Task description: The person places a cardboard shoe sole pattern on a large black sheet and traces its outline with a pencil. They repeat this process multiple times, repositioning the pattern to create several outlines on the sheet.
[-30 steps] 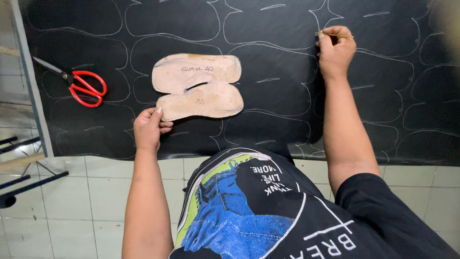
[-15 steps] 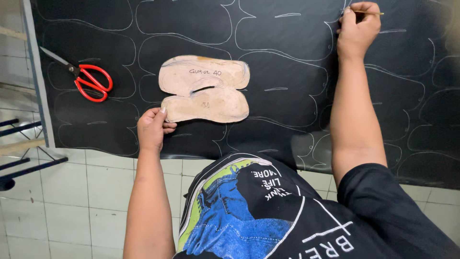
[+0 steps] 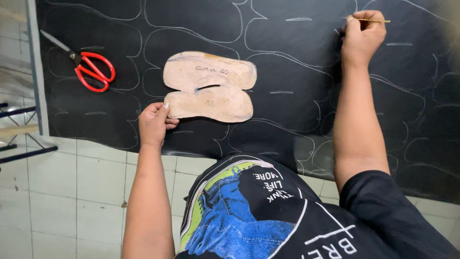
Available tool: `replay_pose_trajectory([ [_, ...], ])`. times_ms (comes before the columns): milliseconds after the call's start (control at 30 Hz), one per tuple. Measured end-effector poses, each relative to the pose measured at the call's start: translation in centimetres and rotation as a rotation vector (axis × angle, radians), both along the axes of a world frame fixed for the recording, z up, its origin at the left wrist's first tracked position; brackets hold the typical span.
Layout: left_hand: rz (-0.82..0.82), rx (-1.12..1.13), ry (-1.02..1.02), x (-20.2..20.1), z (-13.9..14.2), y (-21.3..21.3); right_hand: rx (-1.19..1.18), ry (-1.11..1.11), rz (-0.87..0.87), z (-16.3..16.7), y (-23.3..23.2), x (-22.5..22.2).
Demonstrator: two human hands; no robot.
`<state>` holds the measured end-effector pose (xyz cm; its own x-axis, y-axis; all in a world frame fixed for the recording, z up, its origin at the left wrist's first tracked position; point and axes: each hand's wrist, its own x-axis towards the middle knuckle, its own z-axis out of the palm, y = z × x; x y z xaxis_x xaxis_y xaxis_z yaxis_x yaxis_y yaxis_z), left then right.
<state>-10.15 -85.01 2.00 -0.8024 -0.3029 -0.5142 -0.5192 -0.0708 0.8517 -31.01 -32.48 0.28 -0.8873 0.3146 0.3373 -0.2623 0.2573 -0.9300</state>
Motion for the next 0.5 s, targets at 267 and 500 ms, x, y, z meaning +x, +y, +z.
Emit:
replay_pose_trajectory([
  [267,0.006,0.012,-0.023,-0.3,0.4,-0.3,-0.137,-0.064,0.373,1.4,-12.3,-3.3],
  [500,0.014,0.0,-0.013,-0.4,0.9,-0.5,-0.105,-0.095,0.477,2.8,-19.2,-6.9],
])
